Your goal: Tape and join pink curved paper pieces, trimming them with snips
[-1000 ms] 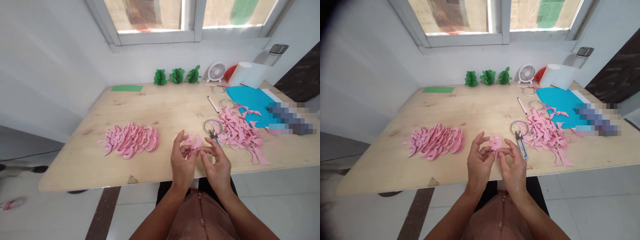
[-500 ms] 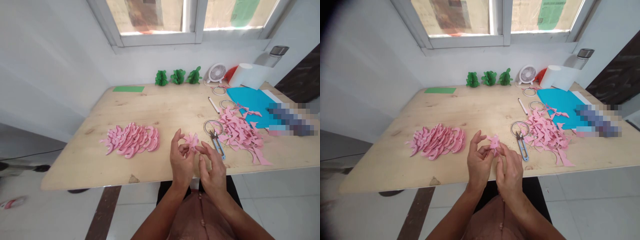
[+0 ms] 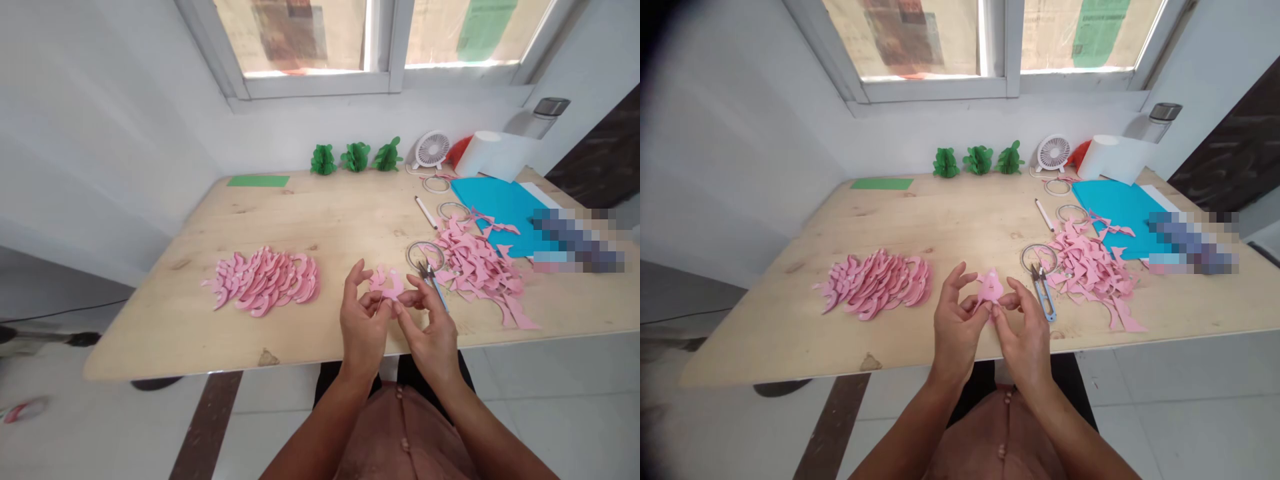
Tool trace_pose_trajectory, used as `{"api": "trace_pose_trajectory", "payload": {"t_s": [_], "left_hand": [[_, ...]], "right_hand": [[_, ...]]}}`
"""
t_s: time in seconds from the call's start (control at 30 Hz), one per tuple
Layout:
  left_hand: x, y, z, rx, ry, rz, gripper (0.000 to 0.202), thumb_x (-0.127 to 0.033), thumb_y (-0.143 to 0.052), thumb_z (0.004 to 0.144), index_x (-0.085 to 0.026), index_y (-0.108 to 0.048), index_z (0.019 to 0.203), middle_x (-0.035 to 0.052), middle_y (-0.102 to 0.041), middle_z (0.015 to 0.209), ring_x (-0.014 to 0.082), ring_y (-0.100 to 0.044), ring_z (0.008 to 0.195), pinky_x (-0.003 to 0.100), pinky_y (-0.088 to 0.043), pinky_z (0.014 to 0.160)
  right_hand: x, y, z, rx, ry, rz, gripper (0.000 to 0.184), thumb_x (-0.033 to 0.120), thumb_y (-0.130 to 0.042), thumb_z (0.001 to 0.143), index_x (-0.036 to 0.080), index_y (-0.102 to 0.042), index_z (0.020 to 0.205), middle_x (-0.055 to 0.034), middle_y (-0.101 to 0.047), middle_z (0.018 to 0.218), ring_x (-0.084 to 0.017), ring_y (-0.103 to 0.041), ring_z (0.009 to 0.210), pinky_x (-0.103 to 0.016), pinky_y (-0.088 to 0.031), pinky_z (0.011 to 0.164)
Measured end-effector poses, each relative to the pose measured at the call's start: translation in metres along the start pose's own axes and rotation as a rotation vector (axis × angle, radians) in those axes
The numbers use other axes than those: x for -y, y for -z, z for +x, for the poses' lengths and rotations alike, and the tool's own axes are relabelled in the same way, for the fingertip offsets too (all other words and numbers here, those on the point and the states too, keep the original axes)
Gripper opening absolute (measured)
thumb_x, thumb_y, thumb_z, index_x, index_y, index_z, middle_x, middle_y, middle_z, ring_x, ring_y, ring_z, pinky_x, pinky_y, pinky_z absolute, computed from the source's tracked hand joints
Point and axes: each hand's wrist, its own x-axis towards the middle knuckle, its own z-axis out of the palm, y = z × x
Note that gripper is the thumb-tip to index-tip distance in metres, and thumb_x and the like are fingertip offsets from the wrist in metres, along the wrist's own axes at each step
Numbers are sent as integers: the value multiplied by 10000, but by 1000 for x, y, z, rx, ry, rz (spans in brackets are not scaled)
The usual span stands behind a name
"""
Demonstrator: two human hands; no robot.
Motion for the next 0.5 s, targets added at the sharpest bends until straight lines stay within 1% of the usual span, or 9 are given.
{"api": "trace_pose_trajectory", "payload": {"t_s": [0.13,0.23,0.3,0.4,0.43,0.5], "left_hand": [[2,-2,-3,36,-19,11,633,-56,-600,720,-292,-467,1292,70,-517,1226,86,-633,752,210,-533,662],[1,1,-4,70,-20,22,630,-79,-618,729,-290,-460,1301,74,-506,1248,92,-623,777,235,-535,717],[-2,3,-6,87,-2,2,607,-133,-636,750,-290,-454,1307,79,-507,1254,111,-628,827,255,-533,755],[-7,5,-7,49,49,-37,545,-238,-636,792,-279,-458,1306,92,-521,1247,139,-635,876,263,-530,741],[-7,5,-7,27,61,-46,543,-250,-643,788,-278,-463,1299,92,-528,1240,142,-637,873,258,-530,720],[-6,4,-5,0,67,-61,571,-218,-671,750,-283,-474,1282,82,-536,1226,131,-640,843,241,-528,685]], "right_hand": [[4,-1,4,2,-49,89,412,254,-588,809,208,-535,1215,-1,-619,776,-172,-591,747,-378,-471,811],[2,-1,6,9,-140,210,422,263,-600,793,202,-544,1207,8,-595,751,-161,-576,714,-353,-480,764],[-1,-1,8,10,-209,291,429,273,-605,782,196,-547,1200,13,-573,735,-154,-560,691,-329,-477,710],[-4,-1,8,-1,-255,335,430,275,-612,768,194,-557,1187,17,-556,725,-147,-543,671,-313,-466,675],[-5,-1,8,-1,-256,335,431,274,-615,765,195,-560,1185,17,-555,724,-147,-543,672,-315,-466,679],[-6,-2,8,12,-258,342,438,275,-618,763,197,-561,1190,14,-561,729,-148,-547,678,-317,-472,683]]}}
